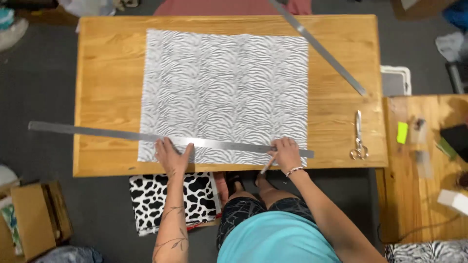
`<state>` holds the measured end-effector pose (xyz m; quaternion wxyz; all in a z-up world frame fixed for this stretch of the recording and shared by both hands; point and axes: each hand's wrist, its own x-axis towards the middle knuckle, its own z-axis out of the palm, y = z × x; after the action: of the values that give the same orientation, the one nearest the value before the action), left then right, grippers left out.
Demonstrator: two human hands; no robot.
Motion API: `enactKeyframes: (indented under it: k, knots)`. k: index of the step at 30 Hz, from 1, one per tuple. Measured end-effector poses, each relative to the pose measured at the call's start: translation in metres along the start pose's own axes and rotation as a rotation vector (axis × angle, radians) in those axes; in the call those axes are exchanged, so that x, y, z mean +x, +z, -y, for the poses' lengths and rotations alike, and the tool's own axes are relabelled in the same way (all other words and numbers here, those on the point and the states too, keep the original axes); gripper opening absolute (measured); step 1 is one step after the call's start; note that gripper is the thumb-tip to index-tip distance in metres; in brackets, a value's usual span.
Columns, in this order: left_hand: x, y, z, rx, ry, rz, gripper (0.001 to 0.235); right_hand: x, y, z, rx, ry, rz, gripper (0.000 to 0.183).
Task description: The person measures and marks a piece of zebra-print fabric on a wooden table using a metal ruler and a pencil. They align the ruler along the edges, make marks, and fold the fabric to check alignment.
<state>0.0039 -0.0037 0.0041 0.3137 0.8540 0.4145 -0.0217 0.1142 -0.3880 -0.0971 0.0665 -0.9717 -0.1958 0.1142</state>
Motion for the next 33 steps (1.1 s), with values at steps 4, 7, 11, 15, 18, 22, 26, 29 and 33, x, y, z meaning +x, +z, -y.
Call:
enactKeyframes:
  k: [4, 7, 11, 15, 18, 22, 26, 29, 33]
  knots:
    - [-0.001, 0.007, -0.015, -0.019, -0.023, 0.020, 0.108, 0.004, -0.007, -0.004, 0.070, 0.065, 0.145, 0.033]
    - [0.000, 0.013, -0.024, -0.036, -0.049, 0.043, 0.114, 0.007, -0.006, -0.008, 0.086, 0.052, 0.176, 0.026]
    - [0.000, 0.021, -0.035, -0.026, -0.056, 0.061, 0.121, -0.001, -0.005, -0.014, 0.120, 0.019, 0.113, 0.032]
    - [-0.007, 0.023, -0.062, -0.048, -0.033, 0.068, 0.117, -0.005, -0.010, -0.023, 0.105, 0.021, 0.125, 0.033]
    - [-0.009, 0.025, -0.073, -0.093, 0.021, 0.076, 0.114, -0.004, -0.010, -0.031, 0.059, 0.005, 0.119, 0.026]
    - [-0.021, 0.030, -0.086, -0.128, 0.131, 0.091, 0.114, -0.008, -0.033, -0.039, 0.184, 0.077, 0.110, 0.021]
    - [-0.047, 0.056, -0.091, -0.009, 0.142, 0.002, 0.117, -0.012, -0.052, -0.046, 0.208, 0.111, 0.129, 0.014]
    - [-0.068, 0.070, -0.095, 0.063, 0.123, 0.048, 0.122, -0.006, -0.046, -0.055, 0.371, 0.181, 0.050, 0.013]
    - [-0.068, 0.082, -0.074, 0.091, 0.201, -0.053, 0.120, -0.004, -0.056, -0.057, 0.548, 0.236, 0.010, 0.007]
